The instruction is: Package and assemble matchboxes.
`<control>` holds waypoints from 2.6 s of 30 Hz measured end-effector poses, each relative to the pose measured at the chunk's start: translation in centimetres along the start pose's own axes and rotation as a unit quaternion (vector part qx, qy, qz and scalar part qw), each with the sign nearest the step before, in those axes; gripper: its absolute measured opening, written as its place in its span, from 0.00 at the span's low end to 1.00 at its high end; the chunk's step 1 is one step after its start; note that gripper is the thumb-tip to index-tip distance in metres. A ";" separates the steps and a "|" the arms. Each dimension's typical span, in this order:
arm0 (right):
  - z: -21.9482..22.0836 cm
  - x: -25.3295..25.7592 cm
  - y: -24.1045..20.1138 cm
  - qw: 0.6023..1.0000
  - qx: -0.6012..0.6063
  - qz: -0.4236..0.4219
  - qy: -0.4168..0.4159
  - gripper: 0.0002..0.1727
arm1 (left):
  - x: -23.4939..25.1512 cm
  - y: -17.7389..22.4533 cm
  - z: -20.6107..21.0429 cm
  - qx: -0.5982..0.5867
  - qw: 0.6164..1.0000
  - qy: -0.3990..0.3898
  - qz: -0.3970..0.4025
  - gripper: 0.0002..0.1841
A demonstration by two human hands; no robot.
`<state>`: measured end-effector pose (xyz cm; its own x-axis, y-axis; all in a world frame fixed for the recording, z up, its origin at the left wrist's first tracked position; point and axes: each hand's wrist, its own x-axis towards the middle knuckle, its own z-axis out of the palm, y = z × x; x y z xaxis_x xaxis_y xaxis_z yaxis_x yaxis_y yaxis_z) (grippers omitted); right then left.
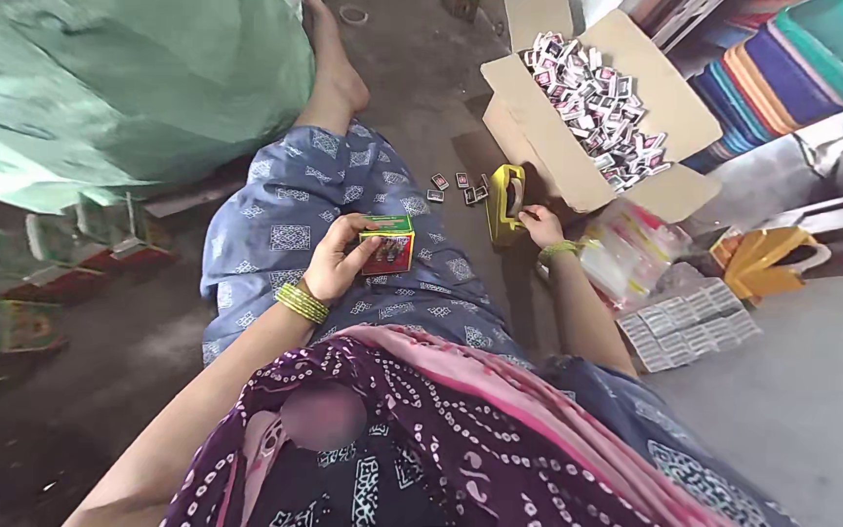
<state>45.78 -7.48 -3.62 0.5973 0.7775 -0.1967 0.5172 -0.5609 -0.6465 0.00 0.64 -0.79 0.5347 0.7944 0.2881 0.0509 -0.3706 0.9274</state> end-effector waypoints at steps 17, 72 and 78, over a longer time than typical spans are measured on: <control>-0.7 -5.5 -0.9 0.985 0.064 0.160 -0.024 0.23 | 0.0 0.3 0.1 0.016 1.000 0.003 -0.001 0.16; 9.1 -12.1 -20.8 0.890 0.039 -0.354 -0.286 0.31 | 0.2 1.2 -0.2 -0.055 0.997 0.052 -0.023 0.36; 7.1 -9.7 -19.1 0.950 0.123 -0.272 -0.097 0.36 | 0.5 1.4 -0.3 -0.122 0.986 0.096 -0.059 0.34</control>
<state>25.75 -2.24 5.39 0.1468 0.9843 0.0983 0.5443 0.0026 -0.8389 0.08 0.72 0.72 0.3671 0.9100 0.1928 -0.1146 -0.1614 0.9802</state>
